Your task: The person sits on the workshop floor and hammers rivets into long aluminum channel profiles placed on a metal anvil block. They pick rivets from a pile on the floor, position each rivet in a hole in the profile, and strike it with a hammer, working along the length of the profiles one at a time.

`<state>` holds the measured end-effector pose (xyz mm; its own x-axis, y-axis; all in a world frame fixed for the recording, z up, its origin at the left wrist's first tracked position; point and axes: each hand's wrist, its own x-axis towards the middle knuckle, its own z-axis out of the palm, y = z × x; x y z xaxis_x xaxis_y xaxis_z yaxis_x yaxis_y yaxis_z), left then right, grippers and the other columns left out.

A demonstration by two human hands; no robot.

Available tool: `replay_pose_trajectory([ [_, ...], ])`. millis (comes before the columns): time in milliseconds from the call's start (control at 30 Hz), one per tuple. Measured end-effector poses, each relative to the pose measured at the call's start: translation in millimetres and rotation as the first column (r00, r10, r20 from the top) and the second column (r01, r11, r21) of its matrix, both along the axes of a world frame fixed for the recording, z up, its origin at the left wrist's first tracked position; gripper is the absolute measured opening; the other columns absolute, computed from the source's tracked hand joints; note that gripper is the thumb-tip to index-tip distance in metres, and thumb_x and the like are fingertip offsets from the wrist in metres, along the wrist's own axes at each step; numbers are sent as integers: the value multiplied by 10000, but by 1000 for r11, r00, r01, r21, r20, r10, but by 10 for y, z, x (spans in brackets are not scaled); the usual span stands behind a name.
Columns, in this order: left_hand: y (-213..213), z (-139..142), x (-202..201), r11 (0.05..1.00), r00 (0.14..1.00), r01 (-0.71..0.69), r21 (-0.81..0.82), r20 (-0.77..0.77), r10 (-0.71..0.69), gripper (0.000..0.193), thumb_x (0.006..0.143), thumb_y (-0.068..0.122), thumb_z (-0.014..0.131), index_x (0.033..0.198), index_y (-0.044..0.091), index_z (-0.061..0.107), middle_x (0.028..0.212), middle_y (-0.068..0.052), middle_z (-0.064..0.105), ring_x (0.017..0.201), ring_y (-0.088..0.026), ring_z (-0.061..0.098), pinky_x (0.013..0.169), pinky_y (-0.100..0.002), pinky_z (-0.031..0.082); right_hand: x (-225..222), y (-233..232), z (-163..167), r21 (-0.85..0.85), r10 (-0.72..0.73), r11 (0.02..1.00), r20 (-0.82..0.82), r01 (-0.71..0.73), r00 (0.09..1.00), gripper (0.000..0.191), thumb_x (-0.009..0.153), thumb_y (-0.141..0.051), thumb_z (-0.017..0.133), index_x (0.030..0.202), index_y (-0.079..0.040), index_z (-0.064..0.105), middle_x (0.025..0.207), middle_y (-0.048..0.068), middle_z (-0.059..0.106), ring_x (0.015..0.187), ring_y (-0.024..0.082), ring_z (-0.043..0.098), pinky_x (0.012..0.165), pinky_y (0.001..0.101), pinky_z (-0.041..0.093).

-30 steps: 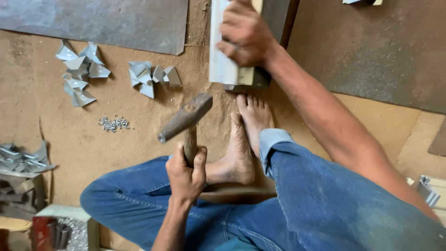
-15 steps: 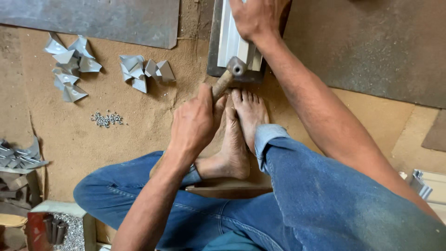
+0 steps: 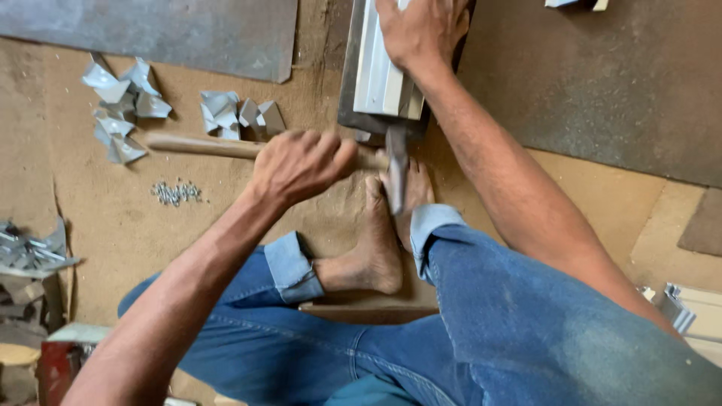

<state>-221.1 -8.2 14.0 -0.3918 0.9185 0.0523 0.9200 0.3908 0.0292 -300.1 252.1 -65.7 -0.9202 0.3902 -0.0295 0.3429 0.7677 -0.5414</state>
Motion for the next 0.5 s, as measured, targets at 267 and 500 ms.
replay_pose_trajectory([
  [267,-480,37,-243,985,985,-170,17,-10,170,354,1062,446,667,912,145,555,747,-19,605,644,-170,638,541,-350,508,80,-5,14,94,-22,995,-223,44,975,744,856,-363,733,1405,45,441,1408,291,487,1323,497,353,1025,714,226],
  [500,-863,-210,1223,419,-116,-834,-360,856,504,424,1040,402,594,1042,-20,631,832,-239,707,777,-355,700,700,-478,549,349,425,142,-76,241,966,-95,-249,966,768,930,-308,852,1517,-50,430,1540,259,475,1464,437,451,1232,518,377],
])
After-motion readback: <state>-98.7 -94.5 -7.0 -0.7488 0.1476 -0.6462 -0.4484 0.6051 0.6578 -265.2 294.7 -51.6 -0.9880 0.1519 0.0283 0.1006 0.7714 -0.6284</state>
